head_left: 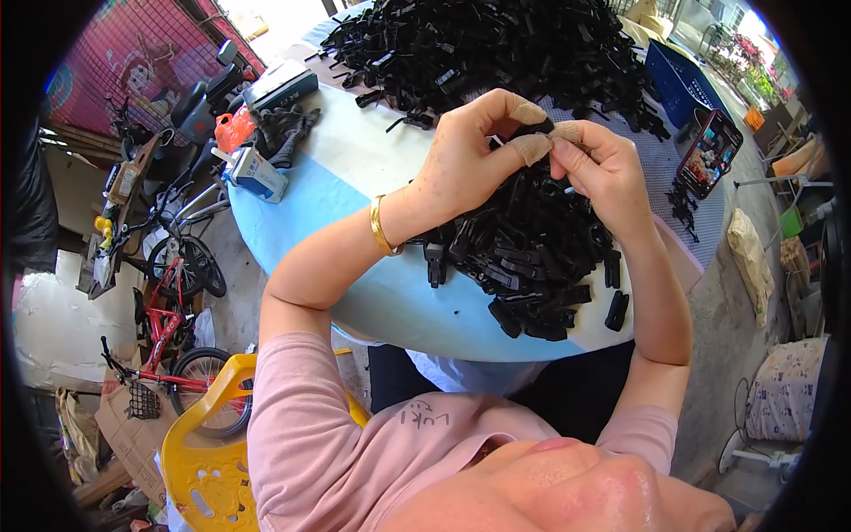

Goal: Assembling small black plastic parts by snapping them together manually at a workspace.

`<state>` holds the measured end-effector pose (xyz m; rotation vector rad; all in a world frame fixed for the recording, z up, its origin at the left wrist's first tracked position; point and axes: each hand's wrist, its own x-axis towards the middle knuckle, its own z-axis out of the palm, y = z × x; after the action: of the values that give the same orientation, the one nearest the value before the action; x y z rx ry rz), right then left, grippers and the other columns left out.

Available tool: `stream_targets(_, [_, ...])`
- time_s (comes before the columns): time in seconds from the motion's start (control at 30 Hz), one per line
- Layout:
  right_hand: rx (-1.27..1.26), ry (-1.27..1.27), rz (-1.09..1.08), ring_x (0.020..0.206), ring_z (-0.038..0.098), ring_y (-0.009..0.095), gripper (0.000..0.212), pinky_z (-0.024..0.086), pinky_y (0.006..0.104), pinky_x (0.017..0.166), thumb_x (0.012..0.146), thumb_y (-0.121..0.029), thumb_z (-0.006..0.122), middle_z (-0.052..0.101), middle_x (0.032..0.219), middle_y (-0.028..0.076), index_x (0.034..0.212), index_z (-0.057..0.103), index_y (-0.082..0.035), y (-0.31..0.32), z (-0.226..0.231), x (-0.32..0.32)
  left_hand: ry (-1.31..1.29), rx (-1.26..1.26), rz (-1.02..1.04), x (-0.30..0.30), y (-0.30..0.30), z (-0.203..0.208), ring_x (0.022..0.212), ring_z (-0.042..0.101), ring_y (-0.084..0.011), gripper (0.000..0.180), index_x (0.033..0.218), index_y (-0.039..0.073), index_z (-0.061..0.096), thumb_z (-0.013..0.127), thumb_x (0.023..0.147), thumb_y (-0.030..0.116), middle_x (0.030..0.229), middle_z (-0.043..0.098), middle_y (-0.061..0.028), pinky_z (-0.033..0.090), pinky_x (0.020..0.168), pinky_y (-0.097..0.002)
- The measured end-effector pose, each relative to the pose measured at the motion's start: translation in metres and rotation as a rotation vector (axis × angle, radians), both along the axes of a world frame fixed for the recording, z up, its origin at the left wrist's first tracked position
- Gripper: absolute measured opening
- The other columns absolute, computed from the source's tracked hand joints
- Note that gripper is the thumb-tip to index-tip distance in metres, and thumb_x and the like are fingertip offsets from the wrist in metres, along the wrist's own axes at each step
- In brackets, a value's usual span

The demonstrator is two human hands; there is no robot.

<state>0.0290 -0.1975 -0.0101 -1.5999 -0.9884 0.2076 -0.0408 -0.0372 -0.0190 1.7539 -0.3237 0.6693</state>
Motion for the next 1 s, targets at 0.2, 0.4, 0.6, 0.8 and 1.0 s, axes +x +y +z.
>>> stream_targets(0.2, [-0.002, 0.203, 0.026, 0.046, 0.032, 0.0, 0.014, 0.023, 0.0146, 0.041, 0.087, -0.009, 0.05, 0.053, 0.066, 0.0, 0.095, 0.058, -0.001, 0.001, 0.002, -0.005, -0.128, 0.171, 0.12, -0.005, -0.004, 0.006, 0.073, 0.059, -0.01, 0.01, 0.082, -0.002, 0.059, 0.064, 0.074, 0.002, 0.075, 0.062, -0.0048, 0.047, 0.065, -0.0227])
stream_targets(0.4, [0.153, -0.026, -0.014, 0.051, 0.037, 0.0, 0.015, 0.028, 0.0135, 0.045, 0.087, -0.008, 0.053, 0.054, 0.07, 0.0, 0.098, 0.057, 0.0, -0.002, -0.001, 0.001, -0.066, -0.117, -0.146, 0.003, -0.008, 0.016, 0.095, 0.057, -0.0177, 0.034, 0.116, 0.001, 0.039, 0.048, 0.084, 0.001, 0.107, 0.056, -0.0161, 0.047, 0.081, -0.0278])
stream_targets(0.6, [0.206, -0.303, -0.157, 0.07, 0.05, 0.003, 0.023, 0.041, 0.0148, 0.063, 0.077, 0.002, 0.064, 0.057, 0.081, 0.0, 0.099, 0.057, 0.0, -0.006, -0.002, -0.001, 0.293, -0.739, -0.573, 0.002, 0.006, 0.016, 0.102, 0.055, -0.021, 0.033, 0.123, 0.0, 0.038, 0.04, 0.091, 0.008, 0.113, 0.052, -0.0173, 0.049, 0.086, -0.0329])
stream_targets(0.8, [0.298, -0.098, -0.11, 0.073, 0.054, 0.006, 0.02, 0.045, 0.0174, 0.067, 0.075, 0.001, 0.066, 0.058, 0.081, 0.001, 0.093, 0.058, 0.0, -0.004, 0.003, -0.004, 0.296, -0.113, -0.296, -0.002, 0.001, 0.012, 0.086, 0.054, -0.0101, 0.034, 0.122, -0.001, 0.043, 0.044, 0.089, 0.006, 0.101, 0.053, -0.0045, 0.048, 0.081, -0.0266])
stream_targets(1.0, [0.114, 0.018, -0.072, 0.066, 0.052, 0.004, 0.017, 0.041, 0.0146, 0.059, 0.076, -0.003, 0.066, 0.057, 0.076, 0.0, 0.09, 0.057, -0.001, -0.003, 0.001, 0.001, 0.167, -0.003, -0.199, -0.008, -0.013, 0.009, 0.081, 0.054, -0.0068, 0.044, 0.119, 0.0, 0.045, 0.059, 0.077, -0.006, 0.104, 0.055, -0.0035, 0.046, 0.071, -0.0196])
